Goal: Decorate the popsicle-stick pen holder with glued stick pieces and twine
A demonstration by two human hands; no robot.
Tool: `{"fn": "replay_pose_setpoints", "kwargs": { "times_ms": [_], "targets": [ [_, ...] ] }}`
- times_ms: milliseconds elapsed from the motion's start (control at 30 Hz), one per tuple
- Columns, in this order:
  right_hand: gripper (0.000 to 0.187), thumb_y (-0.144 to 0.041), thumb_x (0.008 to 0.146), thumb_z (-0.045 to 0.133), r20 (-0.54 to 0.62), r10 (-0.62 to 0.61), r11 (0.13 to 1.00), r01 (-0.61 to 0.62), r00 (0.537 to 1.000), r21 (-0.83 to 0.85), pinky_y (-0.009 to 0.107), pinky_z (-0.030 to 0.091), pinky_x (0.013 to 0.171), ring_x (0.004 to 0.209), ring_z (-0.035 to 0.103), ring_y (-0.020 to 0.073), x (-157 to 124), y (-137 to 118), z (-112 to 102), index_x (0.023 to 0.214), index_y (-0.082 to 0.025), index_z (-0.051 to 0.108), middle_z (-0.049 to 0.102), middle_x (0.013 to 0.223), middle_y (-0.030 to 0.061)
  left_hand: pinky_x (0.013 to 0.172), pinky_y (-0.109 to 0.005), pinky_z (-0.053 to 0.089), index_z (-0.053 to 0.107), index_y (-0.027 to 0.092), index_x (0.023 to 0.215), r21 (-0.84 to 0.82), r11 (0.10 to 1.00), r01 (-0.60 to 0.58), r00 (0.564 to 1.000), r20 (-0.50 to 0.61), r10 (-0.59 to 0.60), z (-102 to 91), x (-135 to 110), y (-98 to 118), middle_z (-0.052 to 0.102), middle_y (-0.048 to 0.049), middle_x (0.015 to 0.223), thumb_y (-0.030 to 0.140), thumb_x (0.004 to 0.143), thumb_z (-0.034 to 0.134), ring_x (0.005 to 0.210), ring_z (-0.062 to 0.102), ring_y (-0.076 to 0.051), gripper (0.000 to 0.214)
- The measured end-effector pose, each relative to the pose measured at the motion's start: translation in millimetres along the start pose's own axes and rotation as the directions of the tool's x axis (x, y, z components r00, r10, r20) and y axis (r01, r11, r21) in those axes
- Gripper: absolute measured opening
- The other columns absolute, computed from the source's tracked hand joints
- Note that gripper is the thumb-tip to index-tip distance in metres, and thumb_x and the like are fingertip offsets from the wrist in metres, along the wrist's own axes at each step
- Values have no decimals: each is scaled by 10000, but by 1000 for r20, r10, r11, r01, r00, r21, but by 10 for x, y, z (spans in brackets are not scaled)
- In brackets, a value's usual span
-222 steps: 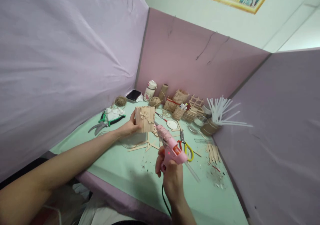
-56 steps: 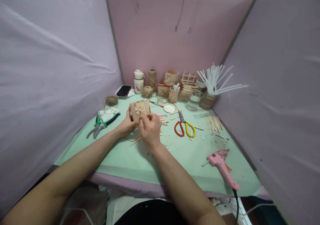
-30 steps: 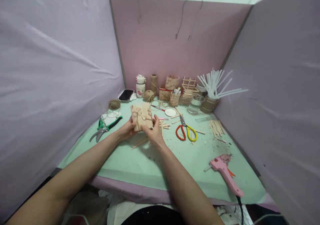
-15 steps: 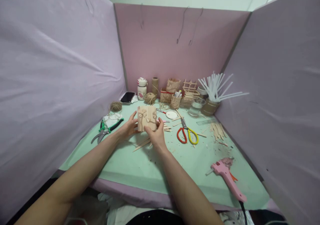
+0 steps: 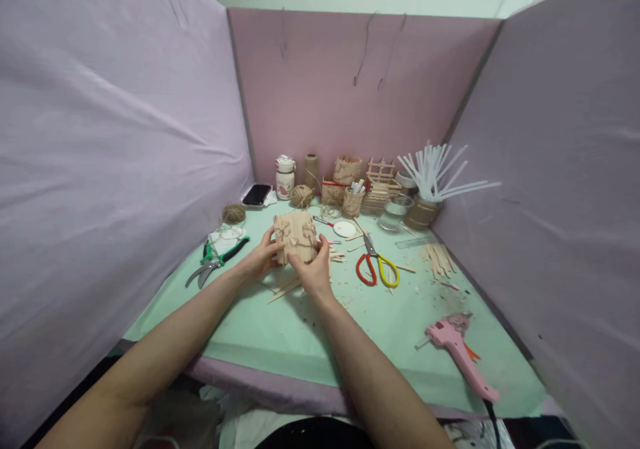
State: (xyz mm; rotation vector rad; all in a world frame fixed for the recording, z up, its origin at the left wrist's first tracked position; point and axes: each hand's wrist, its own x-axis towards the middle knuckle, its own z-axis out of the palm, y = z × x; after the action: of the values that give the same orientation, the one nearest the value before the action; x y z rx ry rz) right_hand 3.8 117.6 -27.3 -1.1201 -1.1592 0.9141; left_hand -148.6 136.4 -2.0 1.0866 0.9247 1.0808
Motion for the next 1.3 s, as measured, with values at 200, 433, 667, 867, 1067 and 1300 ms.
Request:
{"fn": "replay_pose_setpoints", "kwargs": {
  "times_ms": [200,433,667,867,1067,1300],
  "targets": [
    [899,-426,636,740,-88,132,967,-109,987,230,419,428,995,1167,537,262,40,-98,-45,1368,-188,275,474,1340,165,922,-398,448,193,265,1450,144,986,-82,996,40,77,-34,-14,-15,511,-150,1280,420,623,809,1116,571,-249,1043],
    [878,-420,643,761,-127,141,939,-92,982,332,404,437,996,1187,538,247,67,-126,-92,1357,-222,290,483,1342,141,700,-281,434,588,172,963,378,924,-63,966,257,-39,-52,-97,78,635,-18,787,349,671,770,725,586,-141,387],
    [868,-397,643,780,-71,147,888,-100,987,448,387,472,961,1160,564,233,90,-49,-73,1345,-243,293,493,1329,127,590,-242,347,697,171,990,477,872,-111,927,366,-82,-58,-152,198,564,7,707,419,693,737,625,471,-111,389],
    [862,-403,654,775,-75,134,894,-88,988,440,399,451,985,1150,573,224,94,-24,-60,1354,-253,296,527,1289,109,474,-225,286,705,142,900,542,837,-78,912,378,-160,-48,-164,183,499,27,558,459,742,679,482,396,-80,355],
    [860,-418,642,773,-96,143,903,-90,985,420,408,465,963,1172,554,247,85,-84,-89,1335,-227,299,491,1329,143,611,-278,501,669,152,863,549,795,-259,963,207,171,-45,-160,207,697,-70,786,429,794,613,682,661,-173,290],
    [829,-414,649,766,-104,151,907,-96,983,410,406,472,957,1159,560,243,71,-110,-73,1319,-237,311,504,1315,131,819,-342,531,673,191,992,734,158,-661,547,327,770,-88,-165,156,721,-90,953,249,841,587,879,663,-190,183]
  ]
}}
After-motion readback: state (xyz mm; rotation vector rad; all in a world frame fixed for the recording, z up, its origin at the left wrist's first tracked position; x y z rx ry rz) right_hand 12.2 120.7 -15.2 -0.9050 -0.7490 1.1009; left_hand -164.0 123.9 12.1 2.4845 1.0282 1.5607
